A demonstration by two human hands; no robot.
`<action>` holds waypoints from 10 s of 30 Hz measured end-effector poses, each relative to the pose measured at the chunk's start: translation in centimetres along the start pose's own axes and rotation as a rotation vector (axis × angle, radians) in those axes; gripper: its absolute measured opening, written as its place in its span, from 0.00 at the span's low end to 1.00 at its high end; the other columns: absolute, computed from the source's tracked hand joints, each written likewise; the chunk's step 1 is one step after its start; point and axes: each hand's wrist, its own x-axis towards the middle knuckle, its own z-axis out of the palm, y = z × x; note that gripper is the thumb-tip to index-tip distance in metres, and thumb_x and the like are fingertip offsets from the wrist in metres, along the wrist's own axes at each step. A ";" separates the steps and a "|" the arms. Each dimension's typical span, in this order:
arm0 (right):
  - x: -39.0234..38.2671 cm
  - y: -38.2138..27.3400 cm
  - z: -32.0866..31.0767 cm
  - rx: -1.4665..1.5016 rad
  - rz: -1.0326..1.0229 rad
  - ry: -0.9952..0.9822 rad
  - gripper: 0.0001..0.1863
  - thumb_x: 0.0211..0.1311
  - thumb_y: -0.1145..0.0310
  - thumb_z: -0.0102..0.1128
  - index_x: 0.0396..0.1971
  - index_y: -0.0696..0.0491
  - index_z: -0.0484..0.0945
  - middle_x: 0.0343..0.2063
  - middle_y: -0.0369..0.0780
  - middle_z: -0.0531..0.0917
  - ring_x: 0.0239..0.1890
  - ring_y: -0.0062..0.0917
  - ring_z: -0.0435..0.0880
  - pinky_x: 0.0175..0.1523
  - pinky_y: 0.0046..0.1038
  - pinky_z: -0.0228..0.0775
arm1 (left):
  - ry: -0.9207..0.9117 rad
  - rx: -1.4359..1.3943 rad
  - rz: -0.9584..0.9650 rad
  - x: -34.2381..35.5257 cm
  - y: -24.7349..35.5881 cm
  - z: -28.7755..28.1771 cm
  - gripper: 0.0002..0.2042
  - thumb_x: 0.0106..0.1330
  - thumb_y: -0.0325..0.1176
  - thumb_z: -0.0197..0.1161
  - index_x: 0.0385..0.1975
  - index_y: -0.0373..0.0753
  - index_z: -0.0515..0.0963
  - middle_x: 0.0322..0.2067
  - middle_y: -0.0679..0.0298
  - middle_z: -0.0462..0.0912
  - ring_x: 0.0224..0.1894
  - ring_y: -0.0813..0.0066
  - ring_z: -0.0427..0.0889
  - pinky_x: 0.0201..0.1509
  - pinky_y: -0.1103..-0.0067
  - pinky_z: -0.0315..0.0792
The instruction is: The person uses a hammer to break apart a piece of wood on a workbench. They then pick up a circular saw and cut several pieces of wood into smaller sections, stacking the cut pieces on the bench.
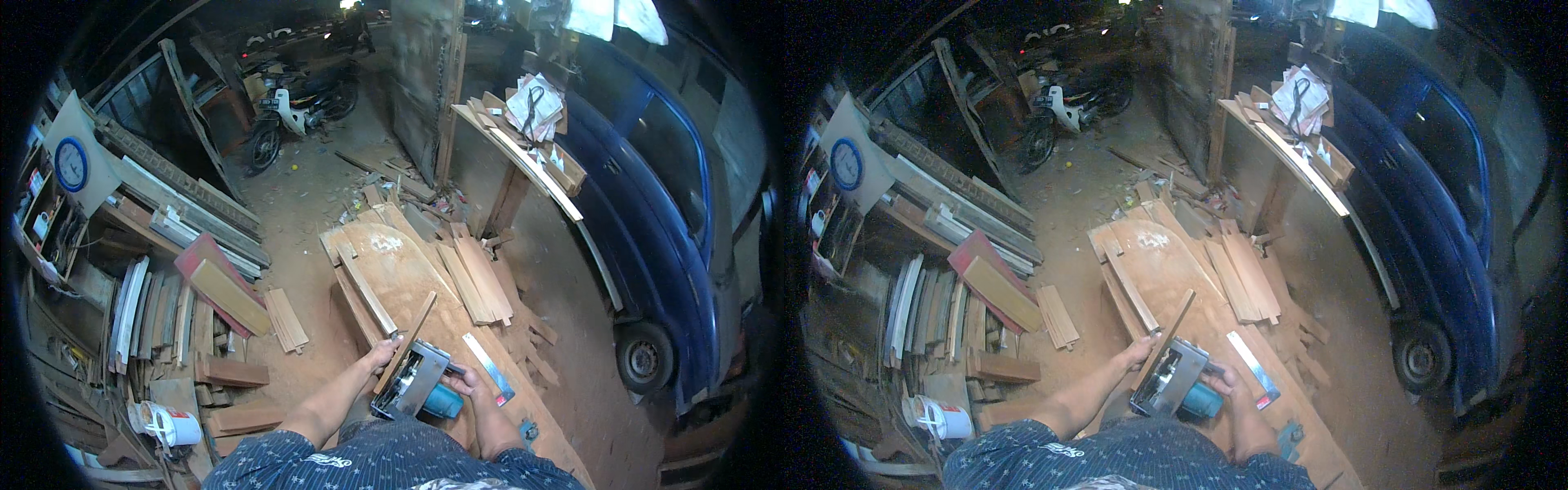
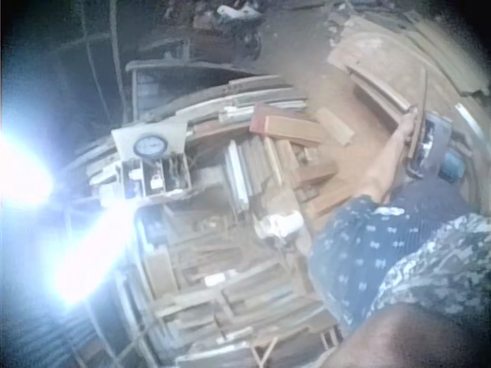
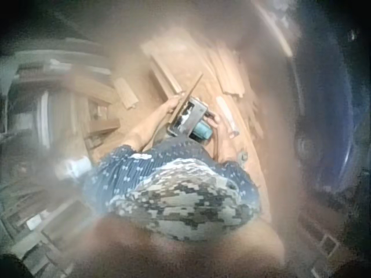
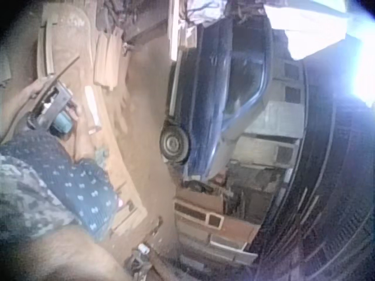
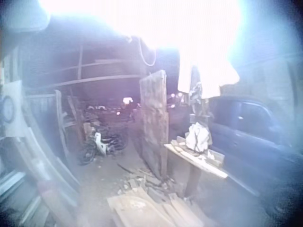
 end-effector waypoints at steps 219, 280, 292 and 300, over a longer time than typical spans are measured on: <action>-9.7 9.6 31.3 -1.265 -0.391 0.853 0.26 0.55 0.62 0.72 0.50 0.62 0.82 0.41 0.43 0.87 0.45 0.28 0.82 0.54 0.31 0.73 | 0.026 0.850 0.283 -8.3 3.0 -7.2 0.39 0.62 0.67 0.63 0.50 0.28 0.80 0.41 0.48 0.88 0.44 0.58 0.88 0.53 0.67 0.79; 3.9 9.8 22.6 -1.446 -0.276 0.708 0.24 0.57 0.54 0.75 0.41 0.60 0.85 0.32 0.42 0.87 0.36 0.26 0.85 0.45 0.32 0.75 | -0.111 0.495 -0.179 3.7 3.2 -14.2 0.20 0.63 0.40 0.69 0.46 0.33 0.72 0.30 0.63 0.83 0.22 0.80 0.80 0.23 0.80 0.76; 5.8 9.9 22.7 -1.467 -0.304 0.706 0.21 0.56 0.59 0.75 0.41 0.60 0.85 0.35 0.45 0.88 0.38 0.30 0.87 0.47 0.34 0.77 | -0.086 0.510 -0.129 3.9 4.9 -15.5 0.19 0.62 0.40 0.69 0.44 0.32 0.75 0.30 0.62 0.83 0.22 0.78 0.80 0.26 0.78 0.77; 6.8 10.0 22.8 -1.515 -0.324 0.682 0.19 0.54 0.62 0.73 0.41 0.59 0.84 0.35 0.51 0.86 0.39 0.42 0.86 0.49 0.37 0.76 | -0.105 0.570 -0.108 4.2 5.9 -16.3 0.17 0.63 0.41 0.68 0.42 0.32 0.78 0.31 0.62 0.85 0.24 0.77 0.82 0.30 0.77 0.78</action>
